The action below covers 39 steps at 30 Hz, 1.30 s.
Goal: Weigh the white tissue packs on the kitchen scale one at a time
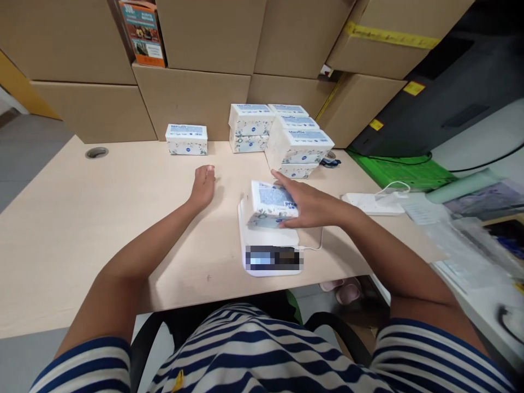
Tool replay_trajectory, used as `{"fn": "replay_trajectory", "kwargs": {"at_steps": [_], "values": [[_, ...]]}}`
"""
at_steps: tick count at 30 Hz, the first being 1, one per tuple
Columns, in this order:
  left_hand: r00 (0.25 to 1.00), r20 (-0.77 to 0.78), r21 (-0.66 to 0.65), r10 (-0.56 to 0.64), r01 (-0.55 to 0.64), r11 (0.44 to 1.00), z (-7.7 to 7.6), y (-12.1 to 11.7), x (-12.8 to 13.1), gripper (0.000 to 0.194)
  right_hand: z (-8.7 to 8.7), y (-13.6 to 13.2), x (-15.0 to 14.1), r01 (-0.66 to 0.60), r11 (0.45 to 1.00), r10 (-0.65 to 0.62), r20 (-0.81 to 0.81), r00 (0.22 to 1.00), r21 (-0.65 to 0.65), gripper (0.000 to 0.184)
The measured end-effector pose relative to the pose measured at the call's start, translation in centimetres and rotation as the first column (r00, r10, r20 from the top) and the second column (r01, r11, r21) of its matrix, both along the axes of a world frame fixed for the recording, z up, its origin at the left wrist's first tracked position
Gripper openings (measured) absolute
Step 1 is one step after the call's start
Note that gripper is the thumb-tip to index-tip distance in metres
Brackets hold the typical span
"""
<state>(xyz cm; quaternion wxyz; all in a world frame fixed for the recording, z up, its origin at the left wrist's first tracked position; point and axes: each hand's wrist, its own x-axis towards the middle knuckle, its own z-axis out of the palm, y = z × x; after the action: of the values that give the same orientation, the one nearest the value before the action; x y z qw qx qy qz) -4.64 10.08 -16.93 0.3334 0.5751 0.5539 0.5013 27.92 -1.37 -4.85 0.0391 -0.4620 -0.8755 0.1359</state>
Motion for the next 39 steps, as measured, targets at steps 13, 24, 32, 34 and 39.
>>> {"fn": "replay_trajectory", "kwargs": {"at_steps": [13, 24, 32, 34, 39], "values": [[0.995, -0.079, 0.006, -0.053, 0.053, 0.999, 0.7, -0.2, -0.1, 0.039, 0.1, -1.2, -0.1, -0.129, 0.99, 0.131, -0.041, 0.99, 0.051, 0.119], [0.956, -0.267, 0.01, -0.124, 0.131, 0.991, -0.7, 1.8, 0.3, 0.095, -7.2, 2.9, 11.1, 0.714, 0.467, -0.375, -0.615, 0.694, 0.521, 0.115], [0.992, -0.003, 0.09, -0.126, 0.126, 0.988, -2.1, 3.3, -0.1, 0.094, -7.5, 4.0, 10.8, 0.785, 0.332, -0.1, -0.808, 0.58, 0.522, 0.073], [0.99, 0.011, 0.082, -0.138, 0.137, 0.987, -2.3, 3.5, -0.3, 0.093, -7.5, 3.9, 10.1, 0.78, 0.342, -0.081, -0.811, 0.58, 0.524, 0.07], [0.975, -0.003, 0.09, -0.22, 0.22, 0.971, -2.5, 3.9, -1.3, 0.078, -7.7, 3.8, 9.3, 0.746, 0.264, 0.015, -0.776, 0.631, 0.611, 0.062]]}}
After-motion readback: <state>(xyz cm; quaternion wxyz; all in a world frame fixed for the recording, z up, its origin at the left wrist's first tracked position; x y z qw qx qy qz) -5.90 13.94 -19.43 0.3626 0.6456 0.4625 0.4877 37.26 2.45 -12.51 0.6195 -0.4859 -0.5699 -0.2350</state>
